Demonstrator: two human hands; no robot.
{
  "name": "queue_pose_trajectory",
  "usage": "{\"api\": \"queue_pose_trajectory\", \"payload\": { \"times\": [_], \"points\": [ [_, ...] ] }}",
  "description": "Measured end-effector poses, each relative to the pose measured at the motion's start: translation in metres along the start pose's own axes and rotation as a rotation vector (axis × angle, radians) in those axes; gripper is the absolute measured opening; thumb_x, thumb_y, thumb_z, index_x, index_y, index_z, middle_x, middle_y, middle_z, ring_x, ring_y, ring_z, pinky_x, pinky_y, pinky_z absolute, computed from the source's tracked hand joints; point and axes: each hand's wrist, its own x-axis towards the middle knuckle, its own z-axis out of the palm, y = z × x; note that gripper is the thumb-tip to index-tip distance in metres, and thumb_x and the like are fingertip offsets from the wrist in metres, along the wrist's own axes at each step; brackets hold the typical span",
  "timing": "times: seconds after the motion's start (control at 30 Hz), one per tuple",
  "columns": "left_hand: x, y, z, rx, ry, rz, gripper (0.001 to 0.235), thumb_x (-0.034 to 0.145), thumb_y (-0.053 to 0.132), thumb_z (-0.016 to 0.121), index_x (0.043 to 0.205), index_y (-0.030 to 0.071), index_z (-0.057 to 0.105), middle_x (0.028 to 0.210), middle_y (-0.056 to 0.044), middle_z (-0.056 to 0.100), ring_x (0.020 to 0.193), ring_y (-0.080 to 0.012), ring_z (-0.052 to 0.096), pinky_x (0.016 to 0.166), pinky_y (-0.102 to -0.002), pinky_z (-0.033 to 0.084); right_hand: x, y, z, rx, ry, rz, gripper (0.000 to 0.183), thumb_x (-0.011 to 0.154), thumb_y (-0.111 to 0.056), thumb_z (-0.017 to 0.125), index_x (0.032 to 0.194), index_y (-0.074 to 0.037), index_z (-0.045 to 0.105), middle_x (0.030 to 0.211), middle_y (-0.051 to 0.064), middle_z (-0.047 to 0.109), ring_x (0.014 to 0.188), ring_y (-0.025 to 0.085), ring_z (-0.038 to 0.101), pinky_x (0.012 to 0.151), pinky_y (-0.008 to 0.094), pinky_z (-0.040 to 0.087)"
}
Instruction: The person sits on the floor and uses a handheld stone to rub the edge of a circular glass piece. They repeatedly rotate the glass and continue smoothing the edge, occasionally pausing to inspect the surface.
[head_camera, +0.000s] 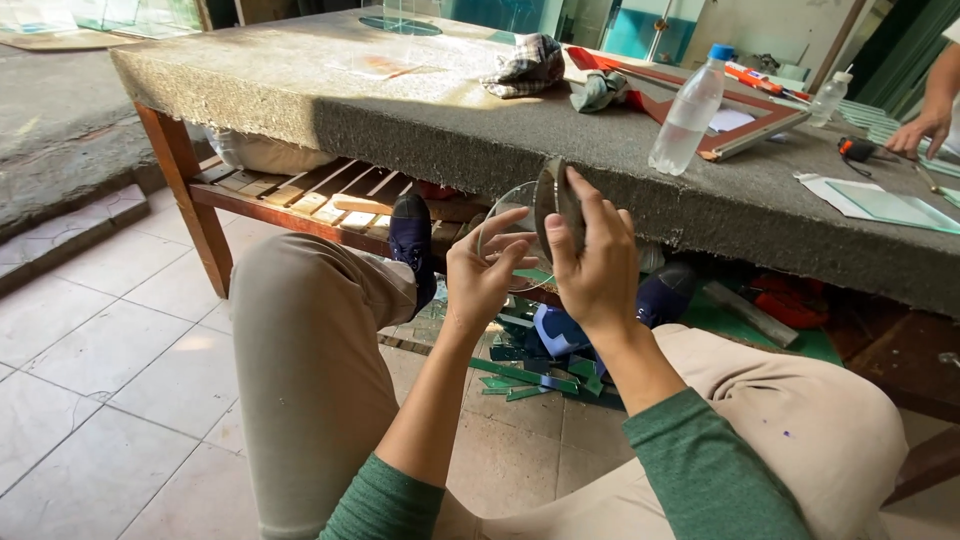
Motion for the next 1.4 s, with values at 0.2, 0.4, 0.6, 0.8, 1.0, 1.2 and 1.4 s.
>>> {"api": "queue_pose_trajectory", "payload": {
  "times": [0.2, 0.4, 0.6, 0.8, 1.0, 1.2, 1.4],
  "points": [
    [-0.002, -0.014, 0.008, 0.098, -0.001, 0.112, 0.036, 0.100, 0.007, 0.076, 0.135, 0.016, 0.079, 0.106, -0.022, 0.085, 0.092, -0.0373, 0.083, 0.065, -0.045, 0.071, -0.003, 0.011, 0.011, -0.085, -0.007, -0.132, 0.064, 0.112, -0.055, 0.053, 0.161, -0.014, 0.062, 0.098, 0.016, 0.066, 0.087, 0.035, 0.062, 0.087, 0.043, 0.049],
    [0.001, -0.021, 0.005, 0.218, 0.010, 0.192, 0.038, 0.096, -0.003, 0.075, 0.131, 0.012, 0.080, 0.103, -0.022, 0.085, 0.098, -0.0390, 0.082, 0.075, -0.047, 0.072, -0.003, 0.004, 0.010, -0.028, 0.011, -0.092, 0.061, 0.113, -0.053, 0.052, 0.156, -0.011, 0.064, 0.093, 0.020, 0.069, 0.084, 0.038, 0.070, 0.088, 0.046, 0.050],
    [0.002, -0.003, -0.006, 0.569, 0.104, 0.357, 0.039, 0.098, 0.010, 0.075, 0.130, 0.032, 0.082, 0.093, -0.003, 0.087, 0.088, -0.0340, 0.083, 0.080, -0.044, 0.064, -0.010, 0.007, 0.018, 0.238, 0.043, 0.204, 0.059, 0.120, -0.045, 0.039, 0.155, -0.002, 0.058, 0.087, 0.016, 0.072, 0.068, 0.022, 0.065, 0.067, 0.036, 0.054],
    [0.001, 0.001, -0.007, 0.640, 0.064, 0.411, 0.043, 0.099, 0.013, 0.075, 0.133, 0.039, 0.079, 0.094, 0.000, 0.088, 0.089, -0.0317, 0.084, 0.083, -0.039, 0.062, -0.007, 0.003, 0.016, 0.292, 0.062, 0.240, 0.055, 0.123, -0.049, 0.038, 0.157, -0.009, 0.054, 0.098, 0.022, 0.075, 0.080, 0.031, 0.077, 0.068, 0.039, 0.062],
    [0.000, -0.011, -0.002, 0.727, 0.085, 0.465, 0.041, 0.096, 0.017, 0.076, 0.133, 0.034, 0.079, 0.089, 0.002, 0.086, 0.081, -0.0400, 0.079, 0.083, -0.047, 0.063, -0.006, 0.005, 0.017, 0.145, 0.122, 0.061, 0.052, 0.115, -0.046, 0.051, 0.152, -0.012, 0.063, 0.110, 0.026, 0.075, 0.101, 0.050, 0.073, 0.093, 0.056, 0.054],
    [0.003, -0.029, -0.005, 0.791, 0.094, 0.459, 0.035, 0.094, 0.021, 0.078, 0.126, 0.034, 0.081, 0.080, -0.004, 0.083, 0.076, -0.0451, 0.075, 0.078, -0.051, 0.061, -0.019, 0.024, 0.021, 0.037, 0.017, -0.055, 0.064, 0.113, -0.056, 0.047, 0.162, -0.017, 0.061, 0.127, 0.019, 0.077, 0.113, 0.041, 0.076, 0.103, 0.053, 0.052],
    [0.006, -0.038, -0.008, 0.777, 0.023, 0.433, 0.038, 0.092, 0.017, 0.078, 0.128, 0.029, 0.081, 0.086, -0.001, 0.085, 0.079, -0.0436, 0.077, 0.080, -0.053, 0.063, -0.009, 0.005, 0.012, 0.075, 0.061, 0.035, 0.056, 0.117, -0.045, 0.046, 0.153, -0.006, 0.062, 0.116, 0.032, 0.075, 0.106, 0.053, 0.074, 0.098, 0.061, 0.053]
  ]
}}
